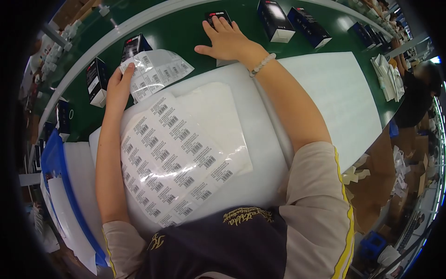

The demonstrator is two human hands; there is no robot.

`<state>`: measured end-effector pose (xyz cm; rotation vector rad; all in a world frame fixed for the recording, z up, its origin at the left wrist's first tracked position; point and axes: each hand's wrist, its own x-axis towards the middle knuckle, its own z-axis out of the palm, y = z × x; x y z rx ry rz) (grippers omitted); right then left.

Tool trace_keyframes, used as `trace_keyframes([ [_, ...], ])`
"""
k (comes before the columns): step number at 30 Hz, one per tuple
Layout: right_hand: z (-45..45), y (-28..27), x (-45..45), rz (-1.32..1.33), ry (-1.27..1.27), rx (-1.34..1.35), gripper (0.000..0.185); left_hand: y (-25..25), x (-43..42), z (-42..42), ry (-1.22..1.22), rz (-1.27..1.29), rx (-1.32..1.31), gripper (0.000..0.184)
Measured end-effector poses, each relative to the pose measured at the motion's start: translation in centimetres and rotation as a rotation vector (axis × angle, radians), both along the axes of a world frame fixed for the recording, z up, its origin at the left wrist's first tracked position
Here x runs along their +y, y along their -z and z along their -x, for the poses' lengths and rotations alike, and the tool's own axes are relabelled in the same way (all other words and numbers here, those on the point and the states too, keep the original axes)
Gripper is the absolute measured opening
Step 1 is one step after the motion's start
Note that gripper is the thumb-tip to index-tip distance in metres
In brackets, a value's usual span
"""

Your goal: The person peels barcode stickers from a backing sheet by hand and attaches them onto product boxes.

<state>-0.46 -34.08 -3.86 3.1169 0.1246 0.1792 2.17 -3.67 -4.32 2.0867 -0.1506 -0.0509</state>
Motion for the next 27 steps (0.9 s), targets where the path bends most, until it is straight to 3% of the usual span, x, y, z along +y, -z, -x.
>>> trace_keyframes([
  [10,0.6,0.2,2.1,-0.007,-0.082,-0.078,0.07,0.6,0.6,-0.3,-0.01,-0.077,-0.034,0.057],
  [14,1.0,-1.2,2.6,-0.413,-0.211,-0.093,0.063,0.7,0.3,-0.2,-0.014,-0.097,-0.042,0.053],
  [20,2.4,-2.3,5.8,-0.478,-0.398,-0.081,0.057,-0.5,0.1,0.8,0.064,0.054,0.046,0.049],
  [24,2.2,-3.4,5.9,-0.443,-0.339,0.289,0.055,-0.1,-0.1,1.0,0.143,0.149,0.019,0.045],
  [27,2.6,-3.3,6.2,-0.508,-0.37,0.208,0.053,-0.2,0.0,1.2,0.171,0.201,-0.016,0.044],
])
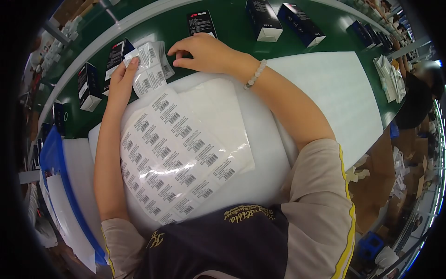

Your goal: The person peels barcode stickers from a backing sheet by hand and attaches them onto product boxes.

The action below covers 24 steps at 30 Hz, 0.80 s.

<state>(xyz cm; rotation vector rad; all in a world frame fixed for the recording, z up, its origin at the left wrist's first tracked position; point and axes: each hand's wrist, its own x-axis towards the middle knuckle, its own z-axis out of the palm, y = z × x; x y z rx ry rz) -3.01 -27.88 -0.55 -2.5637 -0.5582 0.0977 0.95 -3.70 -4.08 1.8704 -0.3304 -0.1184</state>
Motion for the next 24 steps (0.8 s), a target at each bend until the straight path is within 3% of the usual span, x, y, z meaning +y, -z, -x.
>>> trace_keyframes([
  [3,0.0,0.4,0.4,-0.083,-0.001,-0.064,0.05,0.0,-0.1,0.0,0.029,0.051,-0.024,0.044],
  [7,-0.2,1.2,1.2,-0.32,-0.021,-0.592,0.045,-0.3,0.1,0.1,0.007,0.654,0.246,0.04],
  [8,0.1,0.7,1.3,-0.321,-0.02,-0.59,0.045,-0.7,0.1,0.2,0.006,0.654,0.247,0.04],
  [12,1.7,-2.9,2.0,-0.644,0.117,-0.086,0.048,-2.9,0.0,1.4,0.069,0.986,0.561,0.038],
  [18,1.4,-3.1,1.2,-0.453,0.183,0.014,0.053,-2.3,-0.3,0.7,-0.079,0.745,0.606,0.036],
  [24,1.5,-3.0,1.7,-0.215,0.316,-0.28,0.041,-1.5,-0.3,-0.2,-0.065,0.606,0.509,0.038],
])
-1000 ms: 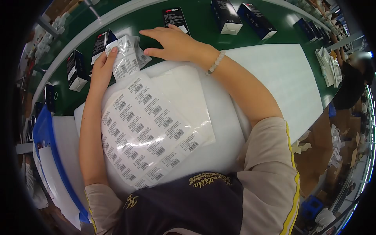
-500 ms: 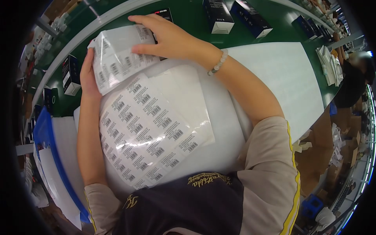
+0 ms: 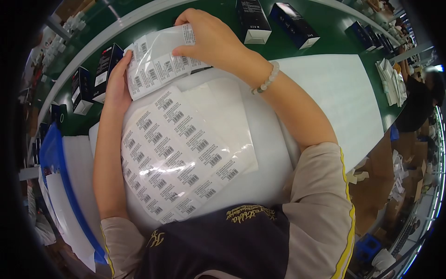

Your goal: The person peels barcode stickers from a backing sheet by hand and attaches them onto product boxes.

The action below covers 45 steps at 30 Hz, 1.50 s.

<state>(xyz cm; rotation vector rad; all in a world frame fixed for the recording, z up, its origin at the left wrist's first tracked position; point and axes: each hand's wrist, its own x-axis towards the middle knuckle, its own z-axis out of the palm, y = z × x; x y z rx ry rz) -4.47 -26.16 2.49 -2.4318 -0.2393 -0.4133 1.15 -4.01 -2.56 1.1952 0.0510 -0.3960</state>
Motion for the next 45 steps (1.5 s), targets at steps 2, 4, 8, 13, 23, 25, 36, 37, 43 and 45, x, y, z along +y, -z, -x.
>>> trace_keyframes([
  [2,-0.3,0.6,-0.2,0.089,0.037,-0.15,0.035,0.2,-0.1,-0.1,0.026,-0.021,-0.034,0.037],
  [4,-0.5,1.2,-0.3,0.133,0.05,-0.207,0.033,0.7,0.0,0.2,0.035,-0.032,-0.034,0.037],
  [8,-2.6,1.0,-1.7,0.374,-0.154,-0.522,0.042,0.4,0.2,-0.2,-0.046,-0.056,0.046,0.036],
  [13,-3.0,-0.8,-3.0,0.394,-0.462,-0.599,0.04,0.7,0.7,-1.1,-0.205,0.03,0.099,0.038],
  [23,-6.1,3.9,-8.8,-1.015,0.154,0.052,0.016,1.2,1.4,-1.3,-0.21,0.128,0.1,0.038],
  [25,-6.5,3.4,-8.8,-0.96,0.133,0.077,0.016,0.7,1.3,-1.5,-0.236,0.164,0.078,0.037],
  [36,-6.1,3.5,-10.0,-0.655,0.211,0.22,0.016,1.9,1.8,-3.0,-0.386,0.333,-0.018,0.038],
  [37,-5.7,3.5,-10.7,-0.653,0.207,0.223,0.017,2.2,1.6,-3.2,-0.384,0.357,-0.026,0.038],
  [43,-5.4,4.5,-12.2,-0.714,0.235,0.312,0.017,2.2,0.8,-2.9,-0.413,0.477,-0.064,0.042],
  [45,-5.7,4.2,-12.2,-0.689,0.234,0.315,0.017,2.0,0.5,-3.0,-0.409,0.487,-0.075,0.042],
])
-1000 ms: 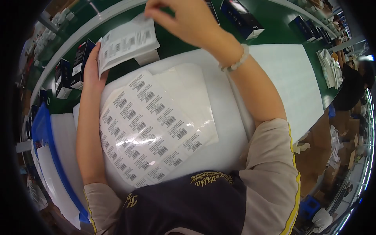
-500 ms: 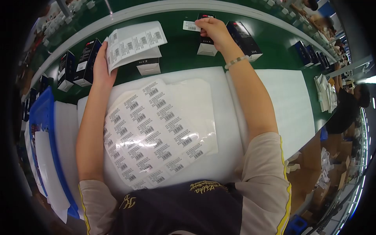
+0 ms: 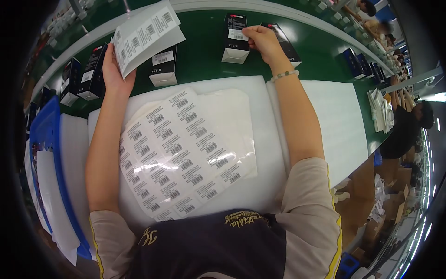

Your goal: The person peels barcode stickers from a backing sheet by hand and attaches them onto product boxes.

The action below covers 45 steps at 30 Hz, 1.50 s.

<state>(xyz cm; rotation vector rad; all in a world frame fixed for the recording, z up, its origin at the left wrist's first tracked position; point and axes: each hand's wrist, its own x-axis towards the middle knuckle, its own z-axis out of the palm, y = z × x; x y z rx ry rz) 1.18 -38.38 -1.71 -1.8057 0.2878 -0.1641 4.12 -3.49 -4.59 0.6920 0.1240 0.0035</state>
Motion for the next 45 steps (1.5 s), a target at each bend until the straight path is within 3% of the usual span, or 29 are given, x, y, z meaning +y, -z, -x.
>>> trace_keyframes([
  [4,-0.1,0.5,0.3,0.052,-0.004,0.042,0.016,0.2,-0.7,0.2,0.017,0.001,-0.014,0.042],
  [8,0.1,0.7,0.6,0.855,-0.112,-0.036,0.025,0.2,-1.7,0.3,0.097,-0.009,0.0,0.043],
  [9,-0.2,1.4,0.3,0.848,-0.106,-0.028,0.025,0.1,-2.0,0.2,0.106,-0.016,0.005,0.043],
  [13,-0.9,6.4,-0.5,1.664,0.083,-0.665,0.04,-0.5,-2.5,0.7,0.307,0.053,0.04,0.039],
  [15,0.0,6.4,-0.4,1.543,0.032,-0.582,0.045,-0.7,-3.5,1.4,0.367,0.034,0.047,0.038],
  [16,0.4,4.9,5.5,1.441,-0.02,-0.532,0.05,-1.6,1.7,1.7,0.414,0.034,0.027,0.038],
  [19,1.6,3.0,6.8,1.199,-0.128,-0.405,0.061,-2.4,0.7,2.8,0.513,0.004,0.026,0.037],
  [23,3.2,-2.0,9.3,0.559,-0.456,-0.138,0.048,-2.7,-0.6,4.4,0.6,-0.526,0.022,0.033],
  [28,4.8,-4.3,12.2,0.168,-0.654,-0.029,0.032,-2.4,-1.4,4.9,0.638,-0.726,-0.078,0.032],
  [33,5.1,-4.2,12.2,0.143,-0.646,-0.031,0.018,-2.8,-2.2,5.4,0.584,-0.831,-0.108,0.034],
  [39,6.2,-5.4,13.4,0.272,-0.624,0.104,0.015,-2.2,-1.7,4.9,0.576,-0.879,-0.199,0.036],
  [43,6.7,-5.3,13.9,0.614,-0.499,-0.171,0.013,-2.1,-1.9,4.9,0.597,-0.957,-0.088,0.038],
  [45,7.0,-5.8,13.8,0.607,-0.506,-0.187,0.013,-1.8,-1.8,4.9,0.601,-0.945,-0.077,0.039],
])
